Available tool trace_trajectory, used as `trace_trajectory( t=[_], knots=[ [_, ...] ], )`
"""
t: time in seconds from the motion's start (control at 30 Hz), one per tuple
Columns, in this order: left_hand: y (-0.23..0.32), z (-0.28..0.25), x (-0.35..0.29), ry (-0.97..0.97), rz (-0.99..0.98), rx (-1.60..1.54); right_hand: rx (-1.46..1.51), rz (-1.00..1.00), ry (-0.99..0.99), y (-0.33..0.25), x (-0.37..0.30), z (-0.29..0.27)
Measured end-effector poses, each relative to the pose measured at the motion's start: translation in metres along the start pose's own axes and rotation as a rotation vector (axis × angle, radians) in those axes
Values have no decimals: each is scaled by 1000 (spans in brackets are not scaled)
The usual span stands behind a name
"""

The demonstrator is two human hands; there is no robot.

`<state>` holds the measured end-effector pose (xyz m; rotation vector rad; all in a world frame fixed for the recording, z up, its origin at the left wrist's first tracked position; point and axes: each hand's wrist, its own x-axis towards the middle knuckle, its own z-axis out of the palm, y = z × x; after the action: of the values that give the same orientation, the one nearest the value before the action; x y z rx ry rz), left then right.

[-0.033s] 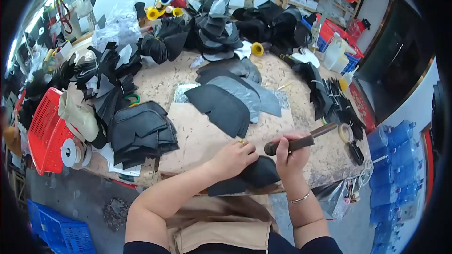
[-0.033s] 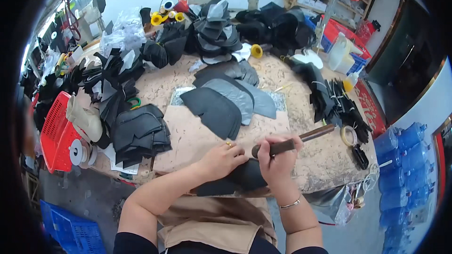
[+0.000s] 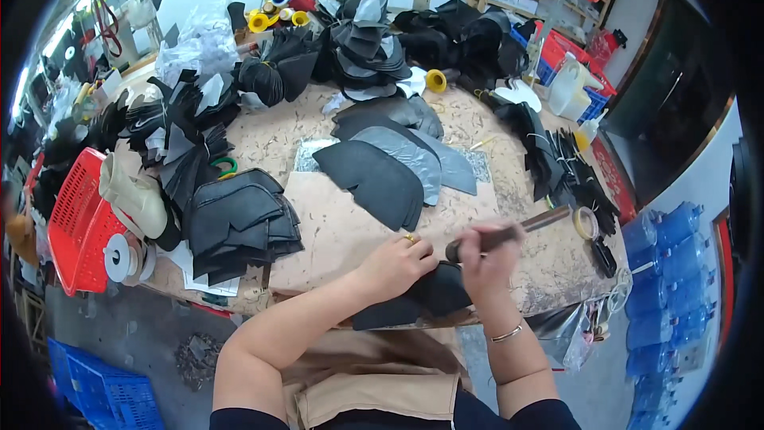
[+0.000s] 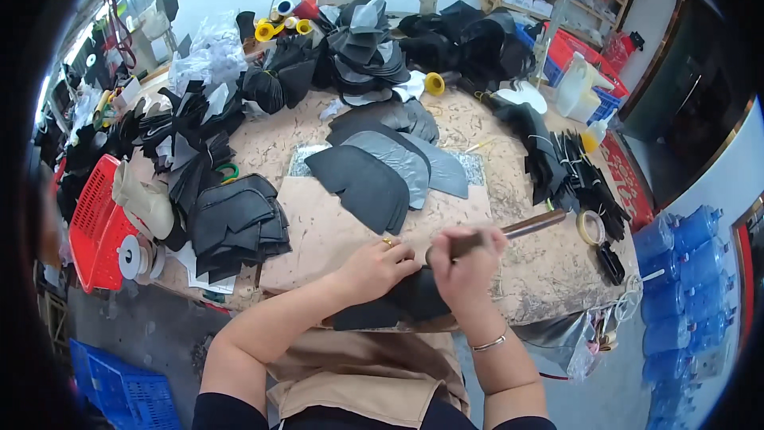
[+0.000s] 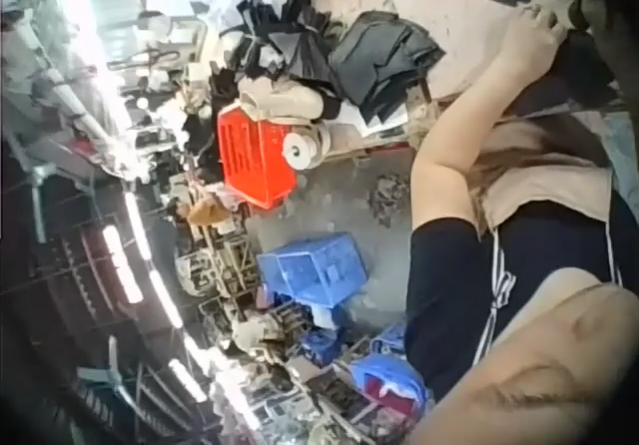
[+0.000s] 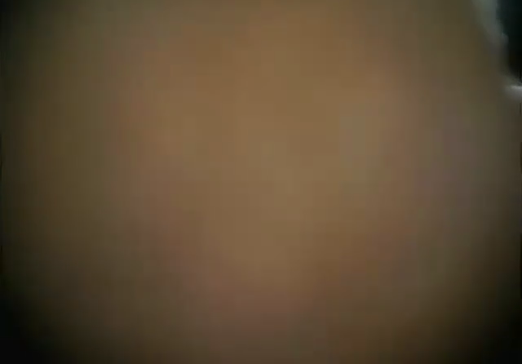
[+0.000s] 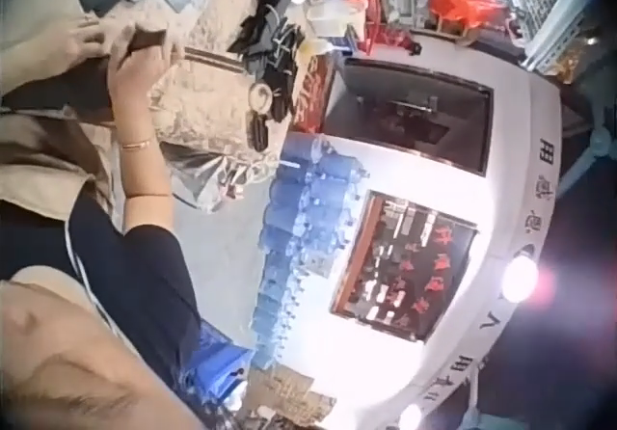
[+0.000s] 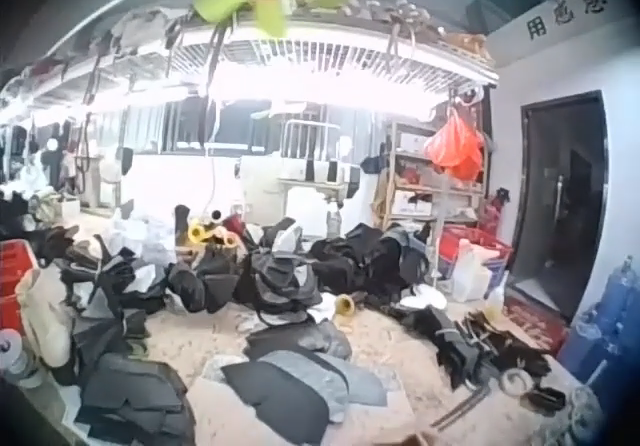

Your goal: Hammering and shaping shoe components on a workbench in a factory setting.

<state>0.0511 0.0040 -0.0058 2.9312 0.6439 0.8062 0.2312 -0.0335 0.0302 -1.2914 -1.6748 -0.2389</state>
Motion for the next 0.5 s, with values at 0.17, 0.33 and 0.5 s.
trace_trajectory(
  t=[0.17,0.33,0.5],
  knots=[
    [12,-4,-6,135,-292,-205,13,23,-10,18,-8,11],
    [14,-1,-16,97,-153,-89,53,69,-40,15,-2,11],
    [18,-4,-15,12,-116,17,121,124,-52,4,5,-4]
  ],
)
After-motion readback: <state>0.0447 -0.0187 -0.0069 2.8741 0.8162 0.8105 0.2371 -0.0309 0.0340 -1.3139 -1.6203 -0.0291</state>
